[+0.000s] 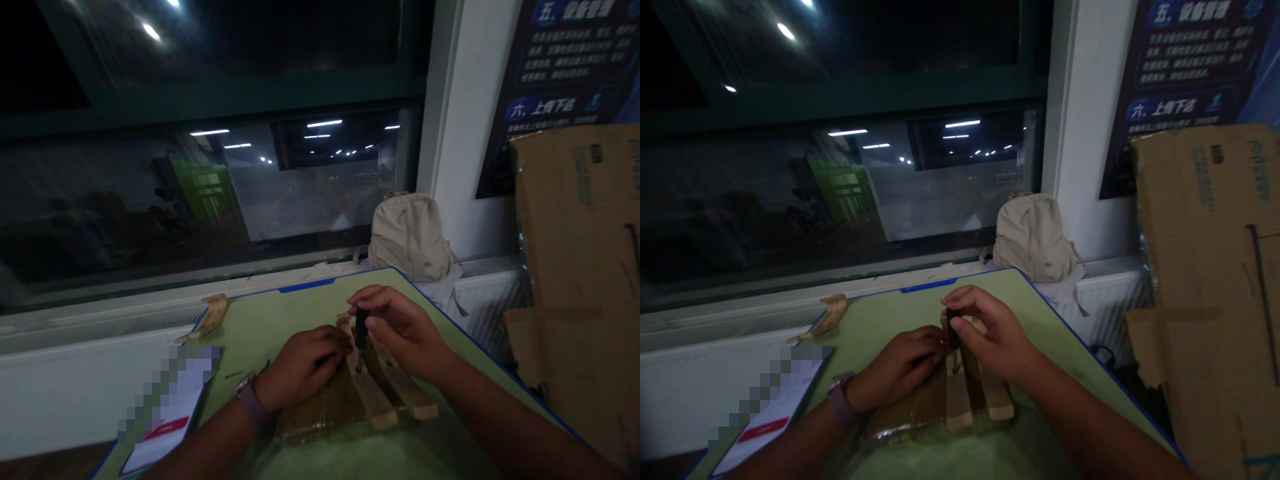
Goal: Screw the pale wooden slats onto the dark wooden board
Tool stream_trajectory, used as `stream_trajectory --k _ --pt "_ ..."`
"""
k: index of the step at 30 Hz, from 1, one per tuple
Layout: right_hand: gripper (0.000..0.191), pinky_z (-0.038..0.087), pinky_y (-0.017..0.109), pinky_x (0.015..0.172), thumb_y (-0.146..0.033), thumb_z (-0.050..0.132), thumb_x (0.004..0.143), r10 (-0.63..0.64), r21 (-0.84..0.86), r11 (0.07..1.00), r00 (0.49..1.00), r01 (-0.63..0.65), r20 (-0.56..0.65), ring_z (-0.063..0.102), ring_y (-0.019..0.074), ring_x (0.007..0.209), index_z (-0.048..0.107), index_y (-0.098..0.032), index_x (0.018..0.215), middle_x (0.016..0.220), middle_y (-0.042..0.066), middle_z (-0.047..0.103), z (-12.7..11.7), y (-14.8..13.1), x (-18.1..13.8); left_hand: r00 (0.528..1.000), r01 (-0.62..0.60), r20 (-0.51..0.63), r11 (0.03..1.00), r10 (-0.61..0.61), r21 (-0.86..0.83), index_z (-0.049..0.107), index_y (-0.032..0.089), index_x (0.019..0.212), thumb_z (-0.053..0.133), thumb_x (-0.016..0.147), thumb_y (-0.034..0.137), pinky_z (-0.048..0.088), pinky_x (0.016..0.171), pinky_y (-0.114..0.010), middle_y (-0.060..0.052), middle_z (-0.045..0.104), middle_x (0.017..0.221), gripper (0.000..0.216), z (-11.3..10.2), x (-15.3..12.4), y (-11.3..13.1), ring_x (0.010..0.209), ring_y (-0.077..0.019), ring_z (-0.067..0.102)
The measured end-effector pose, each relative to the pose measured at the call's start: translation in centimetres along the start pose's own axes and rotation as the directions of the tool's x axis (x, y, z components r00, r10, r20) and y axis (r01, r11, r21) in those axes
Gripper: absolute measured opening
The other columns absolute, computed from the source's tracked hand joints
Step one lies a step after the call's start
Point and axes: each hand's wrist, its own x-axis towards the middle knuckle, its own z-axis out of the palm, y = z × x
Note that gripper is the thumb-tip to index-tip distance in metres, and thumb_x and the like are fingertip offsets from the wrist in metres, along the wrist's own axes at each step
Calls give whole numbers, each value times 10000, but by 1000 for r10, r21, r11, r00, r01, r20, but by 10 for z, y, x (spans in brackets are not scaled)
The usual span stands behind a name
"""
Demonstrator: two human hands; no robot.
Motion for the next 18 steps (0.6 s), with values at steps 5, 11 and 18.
stream_trajectory --k 5,11,18 --pt "154 535 295 748 -204 645 861 108 162 981 994 -108 8 665 150 862 580 -228 998 945 36 654 6 1 -1 1000 12 15 1000 -13 19 651 191 1070 482 912 144 486 923 -295 -79 642 1153 236 0 -1 -2 1062 -178 613" --pt "195 465 261 614 -203 739 765 37 -174 983 989 -62 -143 555 132 707 582 -220 879 787 -9 557 -2 5 3 999 7 34 1000 -7 18 644 191 1072 469 920 149 486 927 -302 -78 636 1157 236 -2 -1 -2 1085 -182 603" --pt "116 499 362 860 -157 567 901 -12 32 999 1000 11 24 625 182 997 633 -224 970 1025 59 649 -3 -6 1 1000 0 30 1000 0 21 639 202 1080 473 922 142 483 936 -302 -69 634 1168 236 -1 0 -2 1089 -177 600"
